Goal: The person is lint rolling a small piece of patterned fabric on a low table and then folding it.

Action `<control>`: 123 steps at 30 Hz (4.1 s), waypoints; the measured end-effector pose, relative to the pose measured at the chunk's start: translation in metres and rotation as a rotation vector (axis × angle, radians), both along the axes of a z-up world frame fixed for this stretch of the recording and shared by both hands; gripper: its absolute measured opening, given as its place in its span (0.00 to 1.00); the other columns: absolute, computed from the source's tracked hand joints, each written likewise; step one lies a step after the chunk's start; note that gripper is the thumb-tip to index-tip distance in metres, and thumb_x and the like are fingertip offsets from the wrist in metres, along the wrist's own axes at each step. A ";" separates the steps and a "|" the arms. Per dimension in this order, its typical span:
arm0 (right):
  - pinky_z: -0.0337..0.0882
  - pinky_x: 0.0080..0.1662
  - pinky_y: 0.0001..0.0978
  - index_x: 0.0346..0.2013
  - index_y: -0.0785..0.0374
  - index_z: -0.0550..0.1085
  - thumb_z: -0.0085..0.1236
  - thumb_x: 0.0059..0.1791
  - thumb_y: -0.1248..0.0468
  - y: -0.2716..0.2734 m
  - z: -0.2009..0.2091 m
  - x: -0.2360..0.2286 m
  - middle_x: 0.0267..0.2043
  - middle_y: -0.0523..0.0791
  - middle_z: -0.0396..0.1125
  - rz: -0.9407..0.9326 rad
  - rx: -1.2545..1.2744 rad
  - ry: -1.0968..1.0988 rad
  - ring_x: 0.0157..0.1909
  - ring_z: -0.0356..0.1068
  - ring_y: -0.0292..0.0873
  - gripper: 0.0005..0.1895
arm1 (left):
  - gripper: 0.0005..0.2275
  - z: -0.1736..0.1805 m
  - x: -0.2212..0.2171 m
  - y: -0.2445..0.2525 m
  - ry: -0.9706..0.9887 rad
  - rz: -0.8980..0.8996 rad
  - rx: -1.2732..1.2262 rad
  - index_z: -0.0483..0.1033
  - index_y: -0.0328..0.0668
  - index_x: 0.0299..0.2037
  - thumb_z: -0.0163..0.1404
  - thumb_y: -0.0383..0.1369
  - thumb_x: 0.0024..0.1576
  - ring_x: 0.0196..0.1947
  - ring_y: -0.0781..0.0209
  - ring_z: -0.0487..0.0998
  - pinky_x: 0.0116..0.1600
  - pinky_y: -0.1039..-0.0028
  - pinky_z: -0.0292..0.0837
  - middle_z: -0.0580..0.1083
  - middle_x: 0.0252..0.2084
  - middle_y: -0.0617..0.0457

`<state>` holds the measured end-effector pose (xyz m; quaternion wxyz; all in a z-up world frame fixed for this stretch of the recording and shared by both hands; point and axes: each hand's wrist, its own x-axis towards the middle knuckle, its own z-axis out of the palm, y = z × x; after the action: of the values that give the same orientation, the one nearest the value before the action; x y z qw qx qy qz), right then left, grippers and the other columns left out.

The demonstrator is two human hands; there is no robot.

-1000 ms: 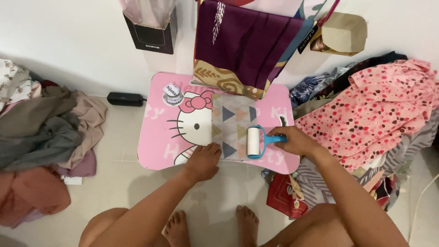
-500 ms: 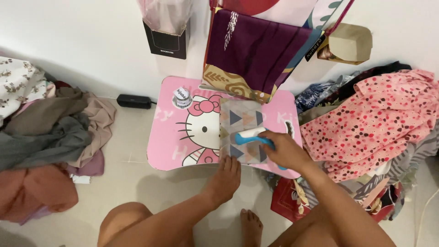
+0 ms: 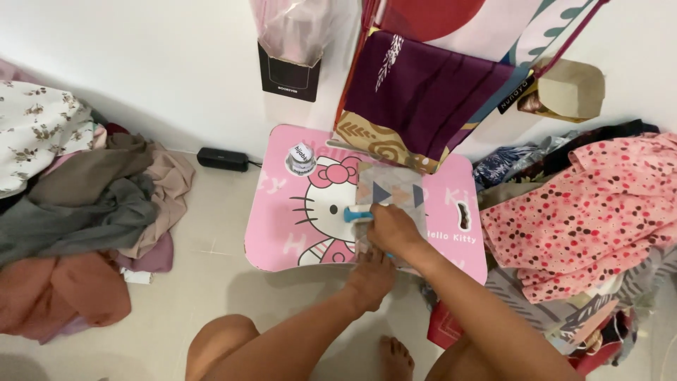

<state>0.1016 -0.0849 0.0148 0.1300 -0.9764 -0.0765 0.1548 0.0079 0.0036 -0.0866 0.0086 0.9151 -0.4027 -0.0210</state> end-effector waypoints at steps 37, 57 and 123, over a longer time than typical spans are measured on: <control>0.70 0.41 0.58 0.42 0.66 0.74 0.43 0.49 0.63 0.014 0.024 0.062 0.44 0.59 0.72 -0.136 -0.021 -0.029 0.46 0.72 0.67 0.14 | 0.23 0.002 -0.002 0.001 -0.002 -0.103 0.102 0.77 0.33 0.55 0.60 0.34 0.49 0.51 0.37 0.68 0.50 0.53 0.73 0.68 0.53 0.35; 0.72 0.55 0.43 0.59 0.51 0.74 0.54 0.51 0.58 -0.081 0.079 -0.020 0.63 0.41 0.71 0.215 0.023 0.167 0.59 0.72 0.48 0.21 | 0.35 0.000 -0.058 0.008 -0.007 -0.382 0.151 0.56 0.35 0.73 0.52 0.44 0.57 0.73 0.34 0.55 0.70 0.44 0.55 0.57 0.73 0.34; 0.68 0.33 0.47 0.40 0.62 0.72 0.46 0.52 0.57 0.001 0.077 -0.066 0.34 0.53 0.71 -0.023 -0.051 0.233 0.32 0.71 0.56 0.11 | 0.35 0.000 -0.017 0.016 0.019 -0.211 0.118 0.59 0.39 0.71 0.55 0.41 0.52 0.71 0.35 0.56 0.68 0.33 0.52 0.60 0.72 0.40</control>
<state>0.0355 -0.0837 0.0917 0.1149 -0.9556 -0.0454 0.2677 -0.0092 0.0200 -0.0866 -0.0438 0.8663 -0.4946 -0.0543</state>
